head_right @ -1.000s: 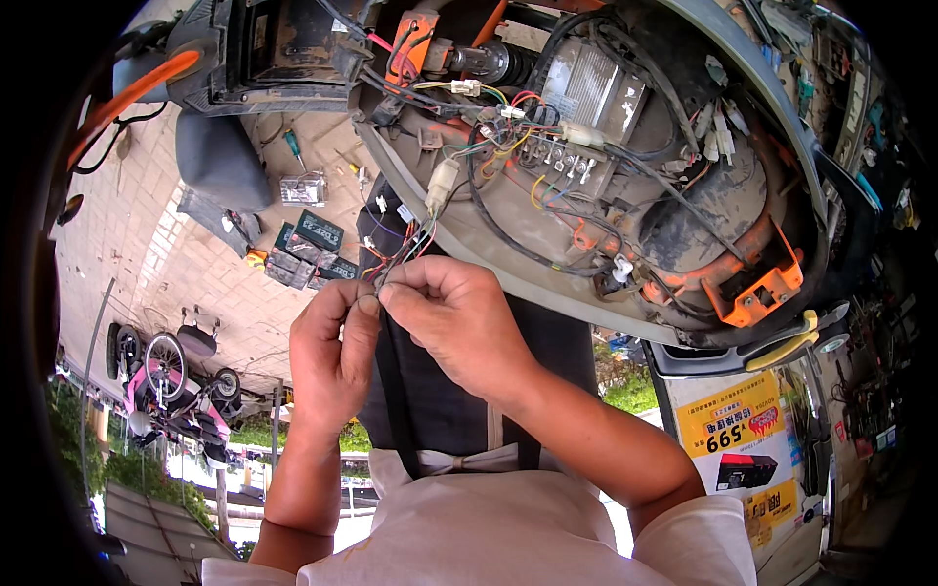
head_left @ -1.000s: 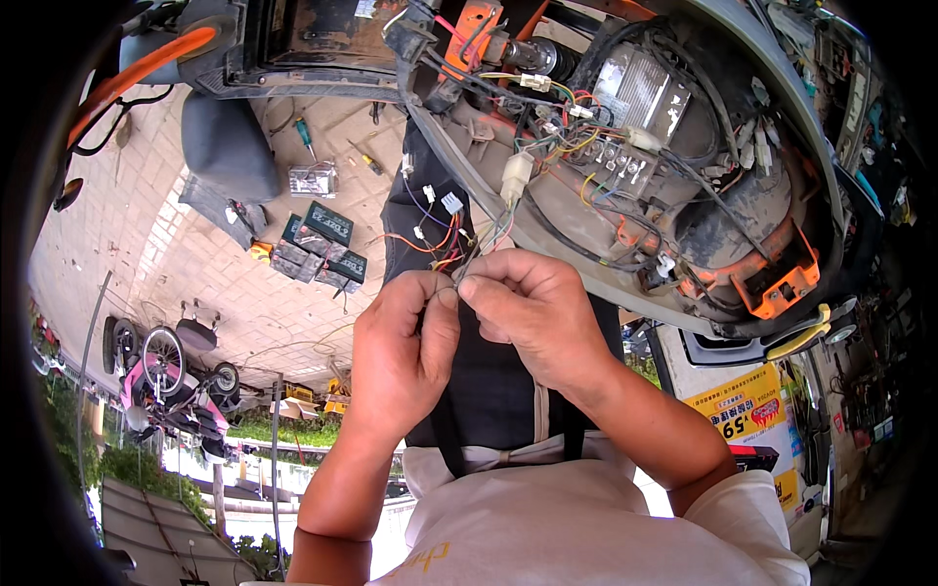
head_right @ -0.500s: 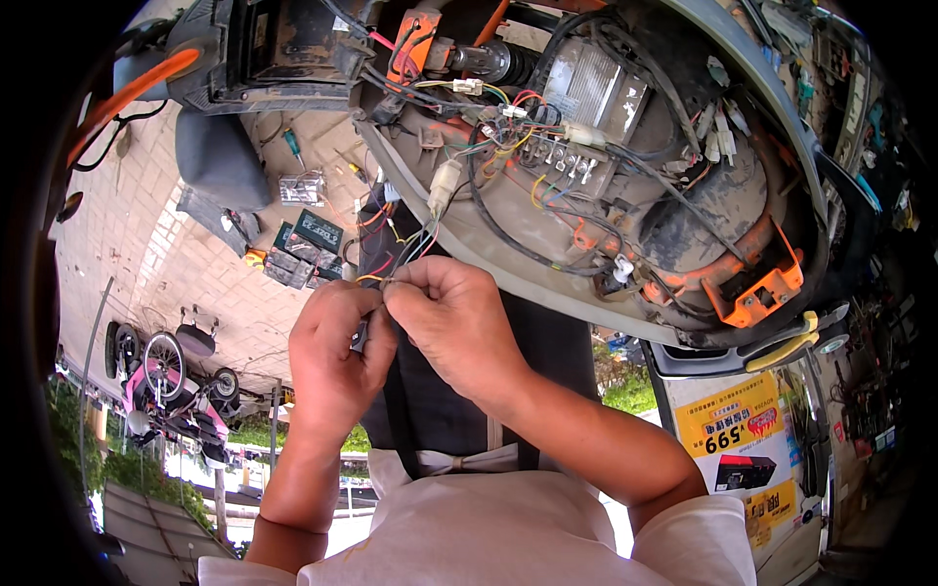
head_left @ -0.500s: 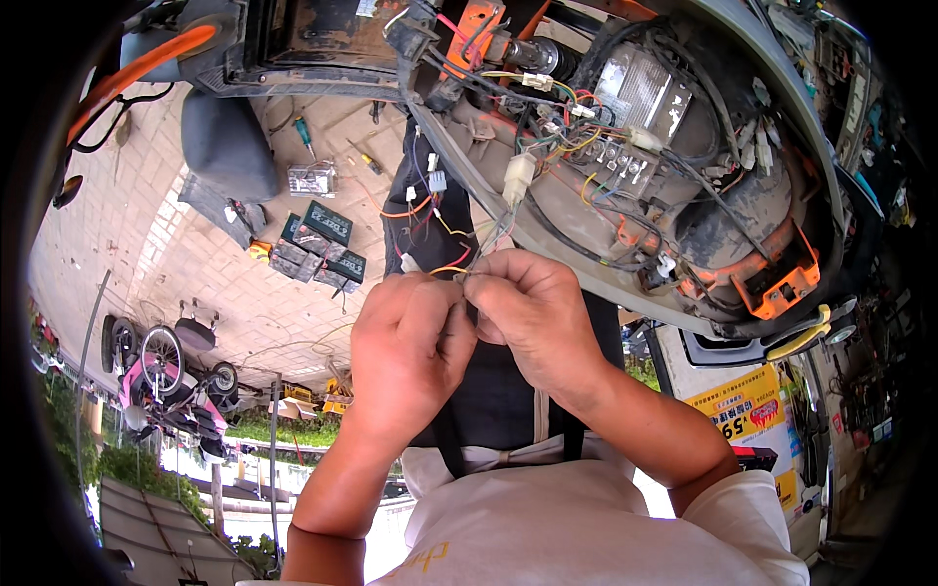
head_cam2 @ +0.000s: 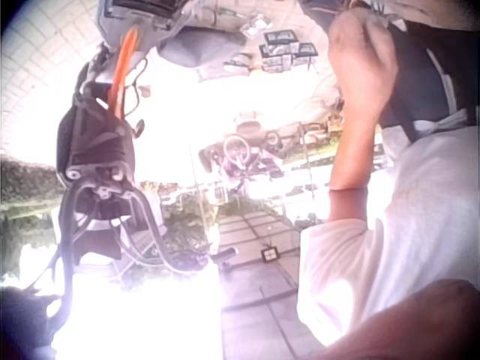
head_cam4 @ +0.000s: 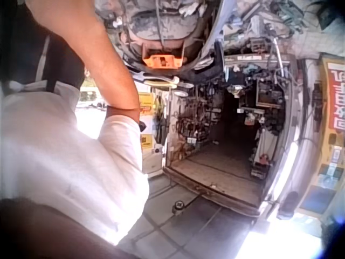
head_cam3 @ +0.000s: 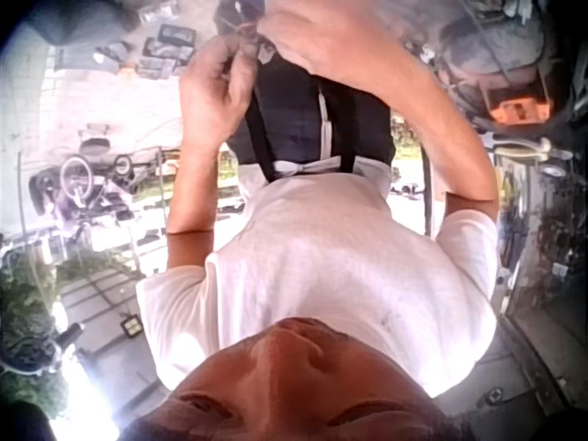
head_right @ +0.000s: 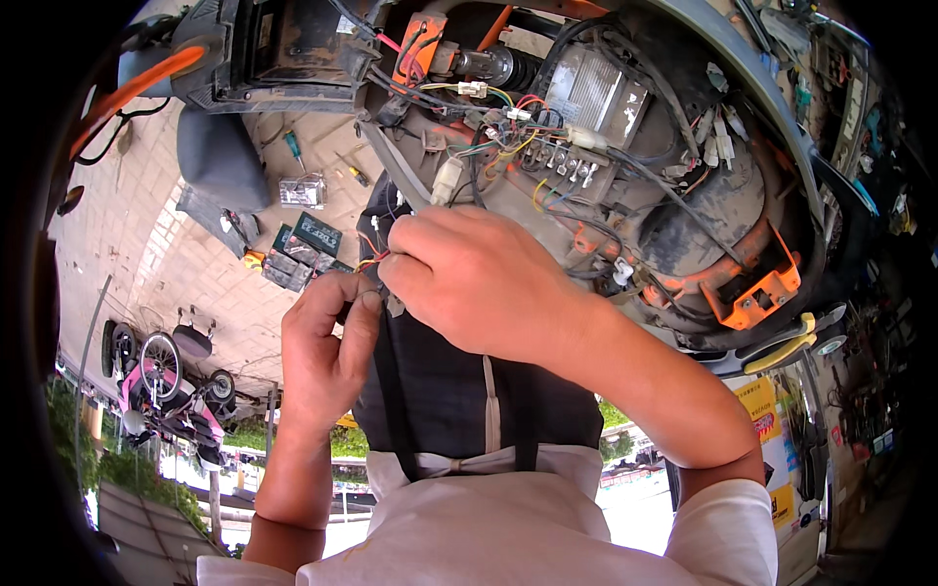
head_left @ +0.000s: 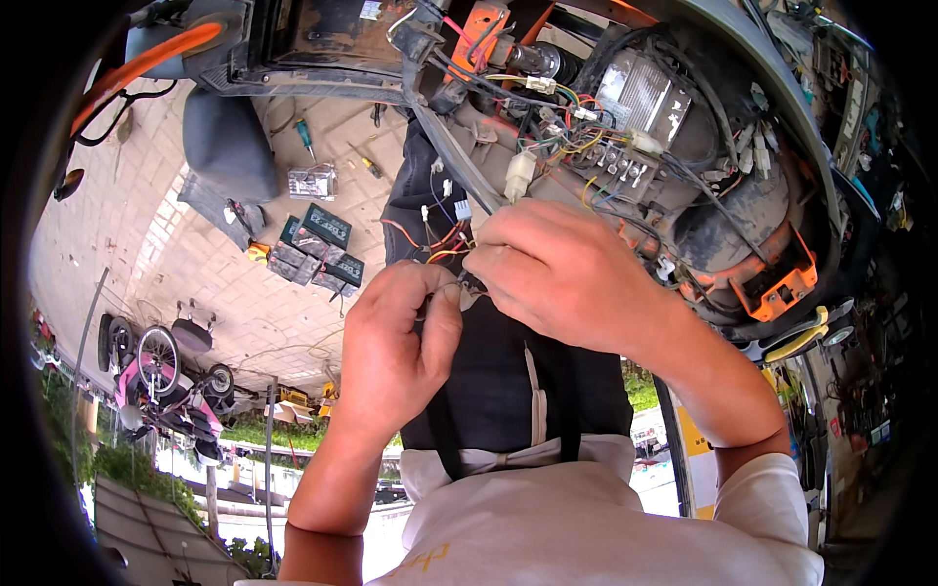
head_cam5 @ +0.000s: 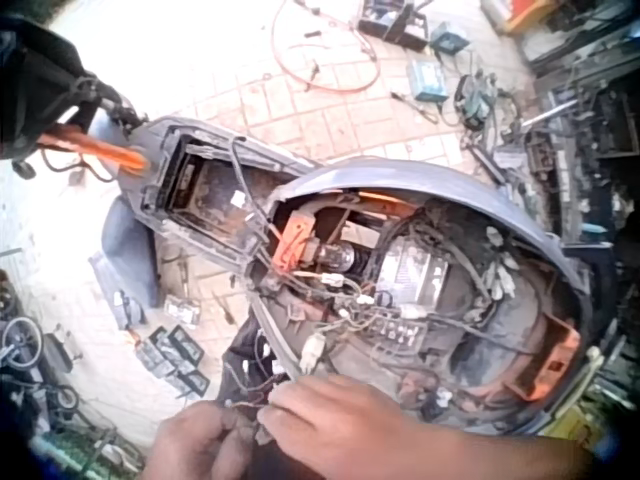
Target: The person repairs the electrical wiring of a scooter by stripping wire ends, twisting them together, and securing the connections with electrical tape. They handle various colored wires and connectors within the scooter's exposed frame.
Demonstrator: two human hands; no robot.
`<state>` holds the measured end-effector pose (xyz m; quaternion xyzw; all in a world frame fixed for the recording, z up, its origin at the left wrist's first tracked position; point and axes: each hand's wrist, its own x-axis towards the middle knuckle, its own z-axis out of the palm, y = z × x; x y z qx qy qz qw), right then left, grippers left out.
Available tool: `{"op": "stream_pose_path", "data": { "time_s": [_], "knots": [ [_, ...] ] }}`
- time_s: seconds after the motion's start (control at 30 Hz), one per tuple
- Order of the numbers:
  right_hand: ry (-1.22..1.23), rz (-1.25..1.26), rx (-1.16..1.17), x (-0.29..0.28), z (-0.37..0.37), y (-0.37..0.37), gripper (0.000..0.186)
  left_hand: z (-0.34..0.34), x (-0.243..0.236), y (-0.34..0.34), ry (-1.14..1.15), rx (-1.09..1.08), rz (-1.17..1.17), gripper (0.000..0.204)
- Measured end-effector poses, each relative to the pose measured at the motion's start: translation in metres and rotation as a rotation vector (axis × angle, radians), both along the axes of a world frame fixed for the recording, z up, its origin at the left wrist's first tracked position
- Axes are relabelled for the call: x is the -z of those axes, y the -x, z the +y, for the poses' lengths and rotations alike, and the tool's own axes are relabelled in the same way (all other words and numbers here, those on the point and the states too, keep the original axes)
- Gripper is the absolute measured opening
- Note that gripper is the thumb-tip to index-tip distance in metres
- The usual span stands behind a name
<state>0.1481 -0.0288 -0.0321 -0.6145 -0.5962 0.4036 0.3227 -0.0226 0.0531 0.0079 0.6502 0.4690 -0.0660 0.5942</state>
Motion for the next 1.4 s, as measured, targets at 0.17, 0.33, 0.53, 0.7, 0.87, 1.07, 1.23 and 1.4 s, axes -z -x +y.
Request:
{"op": "stream_pose_path", "data": {
  "time_s": [0.17, 0.33, 0.53, 0.7, 0.87, 1.07, 1.23, 1.4],
  "knots": [
    [-0.018, 0.0, -0.225, 0.001, 0.012, -0.006, 0.011, 0.002, 0.0, 0.001, -0.042, 0.044, -0.01, 0.006],
    [0.018, -0.034, -0.35, -0.004, 0.029, -0.012, 0.012, 0.004, 0.001, 0.001, -0.051, 0.08, -0.011, 0.007],
    [0.014, -0.068, -0.385, -0.006, 0.033, -0.007, 0.015, 0.005, -0.001, 0.003, -0.013, 0.077, 0.005, 0.01],
    [0.12, -0.068, -0.354, 0.005, 0.026, 0.003, 0.013, 0.006, -0.002, 0.0, -0.126, 0.17, -0.007, 0.014],
    [0.21, 0.014, -0.298, 0.005, 0.027, 0.006, 0.013, 0.004, 0.002, 0.004, -0.165, 0.123, -0.032, 0.015],
    [0.293, 0.181, -0.397, 0.013, 0.024, -0.016, 0.011, 0.004, 0.003, 0.013, 0.189, -0.07, 0.017, 0.009],
    [0.288, 0.145, -0.423, 0.007, 0.028, -0.021, 0.008, 0.005, 0.002, 0.012, 0.321, -0.171, 0.017, 0.006],
    [0.232, 0.048, -0.386, 0.007, 0.027, -0.018, 0.008, 0.001, 0.004, 0.002, 0.296, -0.303, 0.059, 0.007]
  ]
}}
